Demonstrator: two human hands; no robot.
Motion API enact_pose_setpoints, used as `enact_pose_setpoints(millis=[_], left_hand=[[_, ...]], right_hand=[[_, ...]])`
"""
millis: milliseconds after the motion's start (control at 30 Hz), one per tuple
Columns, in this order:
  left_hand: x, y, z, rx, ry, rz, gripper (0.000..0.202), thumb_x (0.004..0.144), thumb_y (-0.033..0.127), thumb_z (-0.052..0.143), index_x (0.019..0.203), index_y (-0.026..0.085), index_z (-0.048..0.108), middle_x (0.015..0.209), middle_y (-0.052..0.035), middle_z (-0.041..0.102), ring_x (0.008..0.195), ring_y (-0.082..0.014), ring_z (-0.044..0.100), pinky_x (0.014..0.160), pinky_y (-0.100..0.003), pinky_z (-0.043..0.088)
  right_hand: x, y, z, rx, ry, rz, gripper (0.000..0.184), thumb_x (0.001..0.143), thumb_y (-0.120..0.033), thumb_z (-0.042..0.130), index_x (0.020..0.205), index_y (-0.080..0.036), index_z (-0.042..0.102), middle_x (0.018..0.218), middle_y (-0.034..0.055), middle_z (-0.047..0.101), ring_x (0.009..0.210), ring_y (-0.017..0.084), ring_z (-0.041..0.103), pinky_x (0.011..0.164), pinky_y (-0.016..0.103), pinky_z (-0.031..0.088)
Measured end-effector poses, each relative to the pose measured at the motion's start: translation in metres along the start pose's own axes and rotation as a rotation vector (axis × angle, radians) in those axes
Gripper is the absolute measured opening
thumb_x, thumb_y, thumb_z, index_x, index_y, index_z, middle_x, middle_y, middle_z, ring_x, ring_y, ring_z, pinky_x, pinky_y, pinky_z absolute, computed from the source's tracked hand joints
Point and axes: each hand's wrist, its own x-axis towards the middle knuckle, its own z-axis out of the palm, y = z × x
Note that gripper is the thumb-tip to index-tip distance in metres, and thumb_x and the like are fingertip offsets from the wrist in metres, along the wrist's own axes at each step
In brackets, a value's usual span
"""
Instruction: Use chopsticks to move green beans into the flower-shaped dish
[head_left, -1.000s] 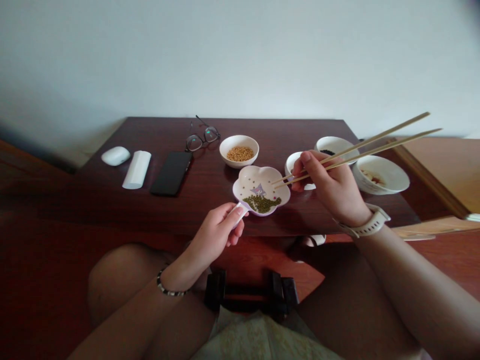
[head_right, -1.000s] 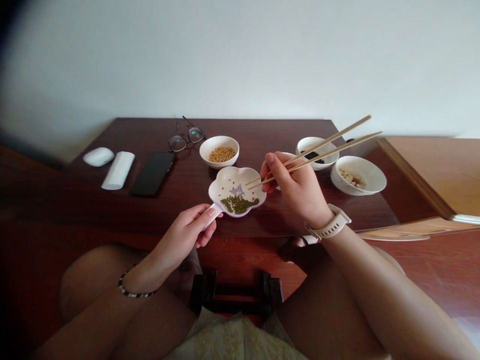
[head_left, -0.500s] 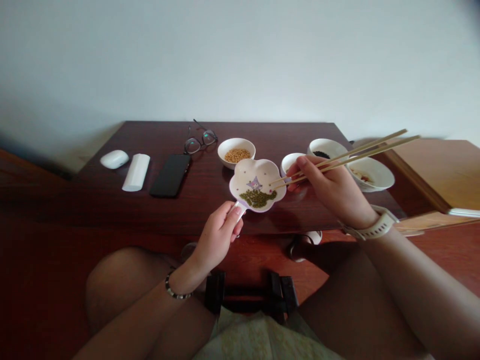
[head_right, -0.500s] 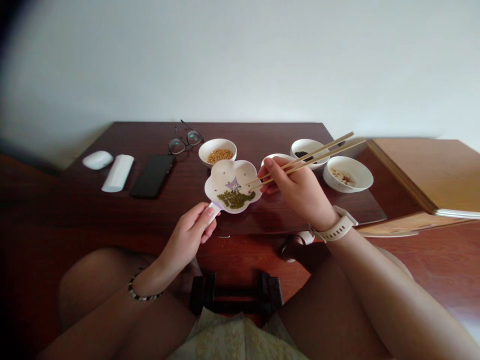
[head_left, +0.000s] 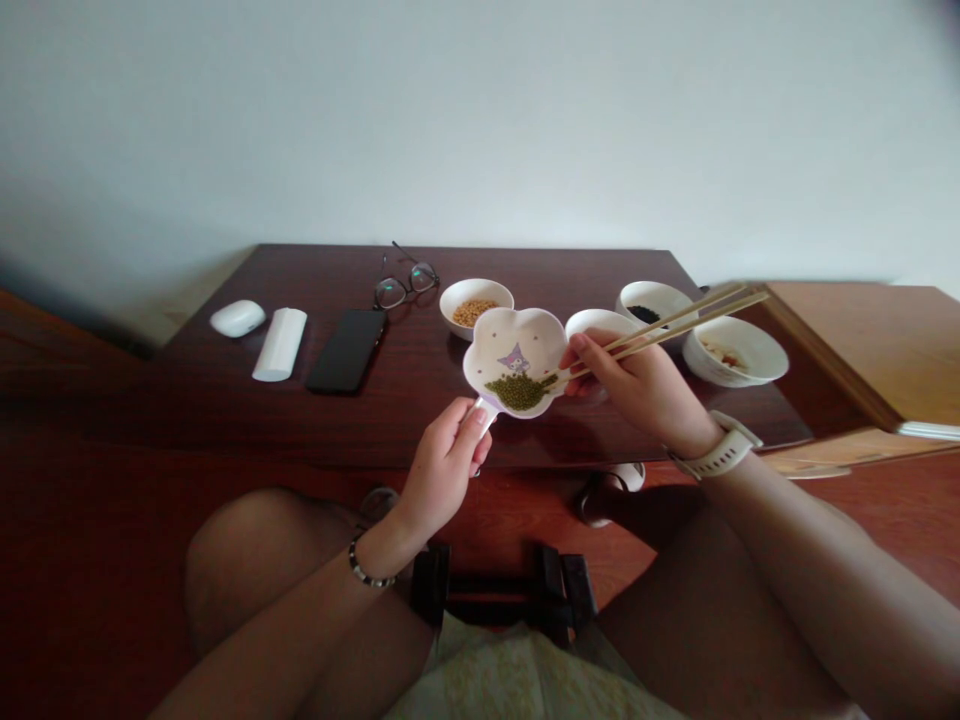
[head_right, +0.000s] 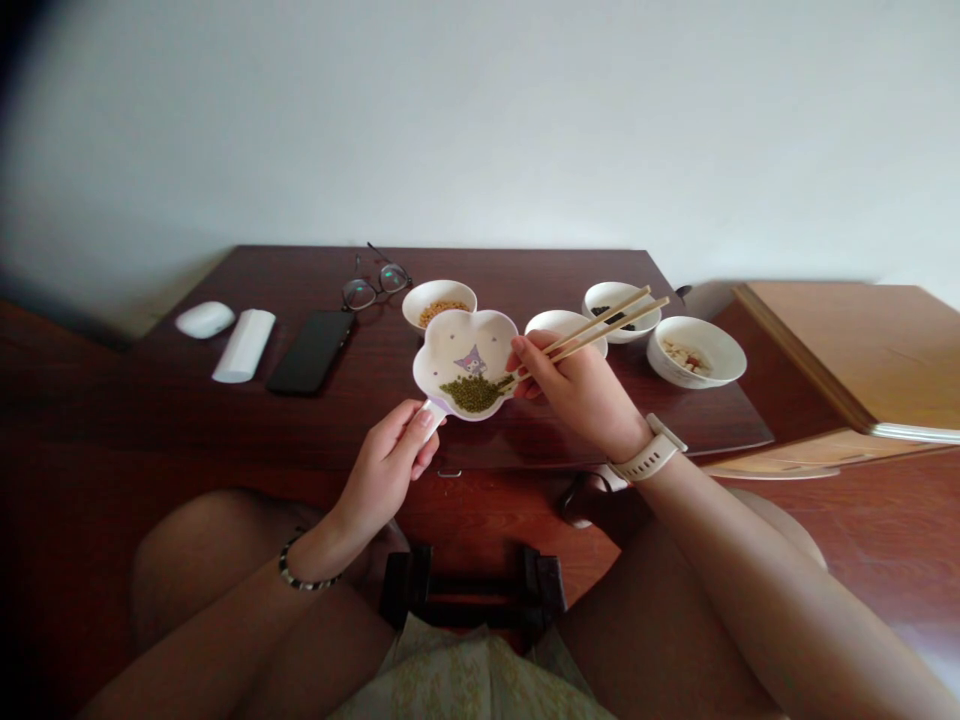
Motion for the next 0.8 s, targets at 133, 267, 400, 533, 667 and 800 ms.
enact_pose_setpoints(millis=[133,267,400,533,667,800], left_hand=[[-0.001,-0.002,0.0,-0.002,-0.001,0.0,0.036,0.112,0.045,0.046,0.086,0.021,0.05,0.065,0.0062,0.047,0.053,-0.0089,0.041,0.051,-0.024,0.032],[-0.002,-0.002,0.0,-0.013,0.001,0.004,0.036,0.112,0.044,0.047,0.085,0.021,0.049,0.064,0.0063,0.047,0.053,-0.0089,0.042,0.051,-0.024,0.033],[-0.002,-0.001,0.003,-0.013,0.009,0.007,0.035,0.112,0.043,0.047,0.085,0.021,0.049,0.064,0.0066,0.047,0.053,-0.009,0.042,0.052,-0.024,0.034],[-0.002,-0.001,0.004,-0.009,0.003,0.0,0.033,0.113,0.042,0.046,0.088,0.021,0.051,0.064,0.0068,0.047,0.053,-0.0094,0.042,0.053,-0.025,0.035],[-0.003,-0.001,0.004,-0.006,0.0,-0.003,0.034,0.113,0.043,0.046,0.087,0.021,0.05,0.064,0.0067,0.047,0.053,-0.0092,0.042,0.053,-0.025,0.034],[-0.003,-0.001,0.004,-0.001,0.005,-0.005,0.035,0.112,0.043,0.046,0.085,0.021,0.049,0.064,0.0064,0.047,0.053,-0.0092,0.042,0.053,-0.025,0.035]], right_hand=[[0.001,0.007,0.009,0.09,-0.032,0.055,0.043,0.105,-0.06,0.054,0.091,-0.022,0.07,0.084,0.0045,0.074,0.072,0.017,0.074,0.061,0.029,0.059],[0.002,0.007,0.014,0.087,-0.05,0.085,0.042,0.104,-0.06,0.056,0.092,-0.023,0.071,0.092,0.0059,0.077,0.072,0.018,0.076,0.061,0.03,0.061],[0.001,0.003,0.018,0.086,-0.085,0.075,0.043,0.104,-0.06,0.056,0.09,-0.022,0.069,0.082,0.0041,0.075,0.069,0.017,0.074,0.06,0.029,0.06],[-0.001,0.001,0.024,0.113,-0.097,0.059,0.045,0.106,-0.06,0.052,0.088,-0.022,0.065,0.074,0.0018,0.07,0.065,0.016,0.072,0.06,0.027,0.059],[-0.001,0.003,0.026,0.137,-0.088,0.04,0.045,0.108,-0.059,0.049,0.086,-0.022,0.063,0.073,0.0017,0.069,0.066,0.016,0.072,0.06,0.028,0.058],[0.002,0.003,0.022,0.163,-0.025,0.054,0.045,0.106,-0.061,0.052,0.084,-0.023,0.063,0.07,0.0021,0.068,0.064,0.017,0.072,0.057,0.028,0.057]])
